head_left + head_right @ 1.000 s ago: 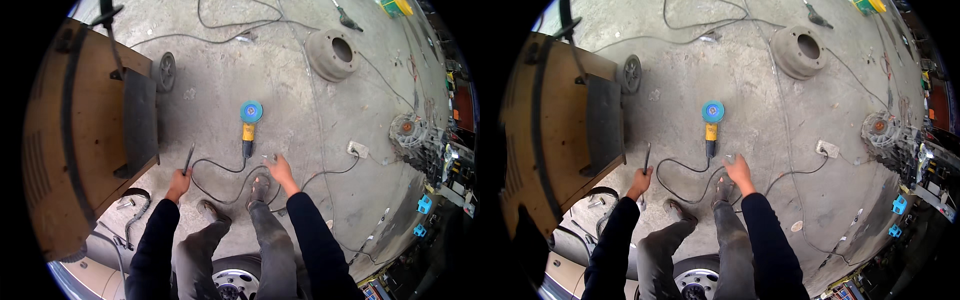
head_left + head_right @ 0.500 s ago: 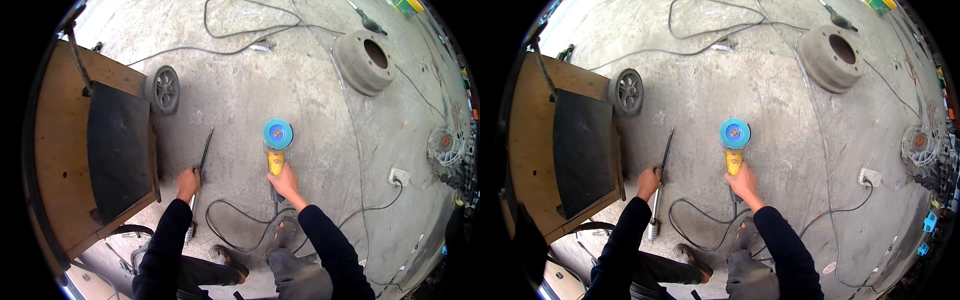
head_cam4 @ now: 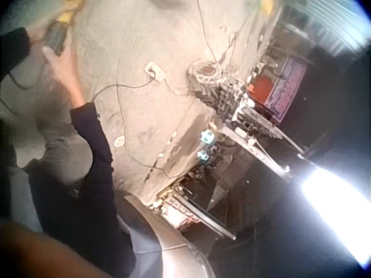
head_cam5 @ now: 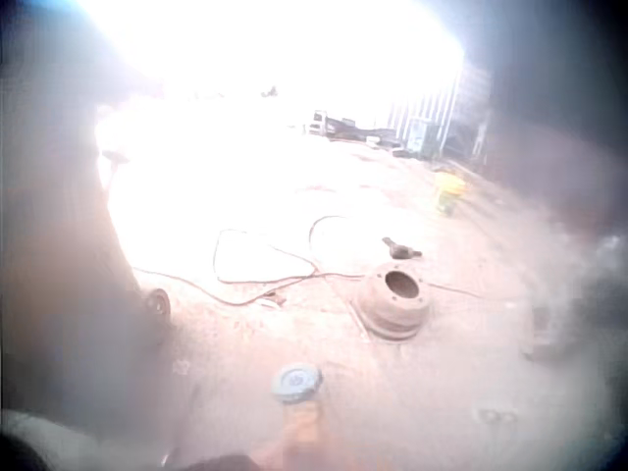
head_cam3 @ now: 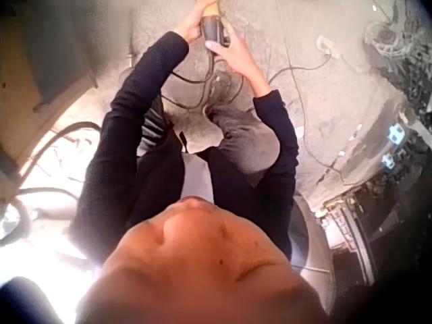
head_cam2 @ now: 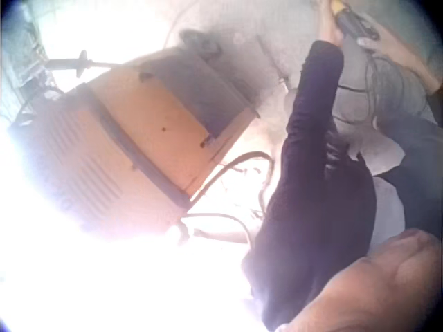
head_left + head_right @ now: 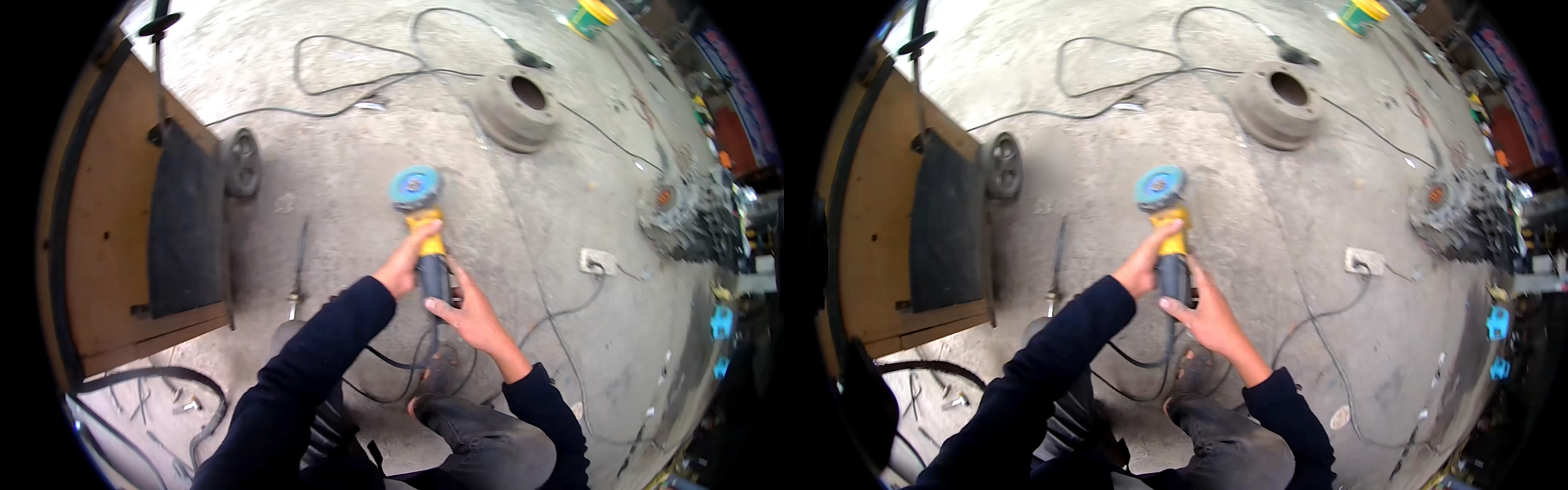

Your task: The person uses an angle grinder to sand a damaged area on the side of a beige van. They then use a pneumatic hammer to chip away at the bodywork and a welding torch to heat the metal surface. The person switches between tools to prepare the vehicle panel for further repair.

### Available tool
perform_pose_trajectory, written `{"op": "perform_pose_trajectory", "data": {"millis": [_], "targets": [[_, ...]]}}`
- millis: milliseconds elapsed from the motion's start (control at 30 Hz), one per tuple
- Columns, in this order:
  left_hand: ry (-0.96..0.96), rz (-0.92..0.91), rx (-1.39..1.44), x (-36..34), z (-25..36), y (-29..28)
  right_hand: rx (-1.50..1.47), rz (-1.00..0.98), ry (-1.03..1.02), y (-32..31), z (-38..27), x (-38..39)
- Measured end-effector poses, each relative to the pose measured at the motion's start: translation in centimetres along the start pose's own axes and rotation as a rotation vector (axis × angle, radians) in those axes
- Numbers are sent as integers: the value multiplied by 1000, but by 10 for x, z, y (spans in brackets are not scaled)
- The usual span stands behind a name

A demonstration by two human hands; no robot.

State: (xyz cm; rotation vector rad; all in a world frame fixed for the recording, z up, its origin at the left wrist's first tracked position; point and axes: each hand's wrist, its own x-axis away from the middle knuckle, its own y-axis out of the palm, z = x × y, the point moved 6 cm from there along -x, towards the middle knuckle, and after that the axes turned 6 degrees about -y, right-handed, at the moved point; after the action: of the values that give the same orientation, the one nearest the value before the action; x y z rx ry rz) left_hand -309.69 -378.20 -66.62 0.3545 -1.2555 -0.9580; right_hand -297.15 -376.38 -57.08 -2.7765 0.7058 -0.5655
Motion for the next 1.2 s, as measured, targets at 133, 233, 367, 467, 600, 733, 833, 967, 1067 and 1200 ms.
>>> {"op": "perform_pose_trajectory", "data": {"millis": [133,233,367,467,600,733,833,967,1067,1200], "targets": [[-29,-71,122,-2,9,27,-182,54,-43,-7,-14,34],[-72,-169,168,-7,1,31,-11,120,-30,-13,-23,39],[-80,-163,138,-10,-5,31,162,161,-127,-7,-25,46],[-84,-197,181,-4,-1,36,60,168,-190,1,-23,50],[-85,-246,58,16,1,46,-346,226,-119,-26,-9,41],[-158,-414,-138,45,-27,71,-1019,59,-58,-37,63,3],[48,-309,-541,53,-45,77,-1075,7,-34,-12,36,-3],[144,-176,-1187,71,-38,63,-1140,162,-47,-7,37,8],[-120,-216,-1574,100,-37,44,-1038,335,63,-28,55,14],[468,659,-1604,101,-18,-107,-959,396,77,-49,62,11]]}}
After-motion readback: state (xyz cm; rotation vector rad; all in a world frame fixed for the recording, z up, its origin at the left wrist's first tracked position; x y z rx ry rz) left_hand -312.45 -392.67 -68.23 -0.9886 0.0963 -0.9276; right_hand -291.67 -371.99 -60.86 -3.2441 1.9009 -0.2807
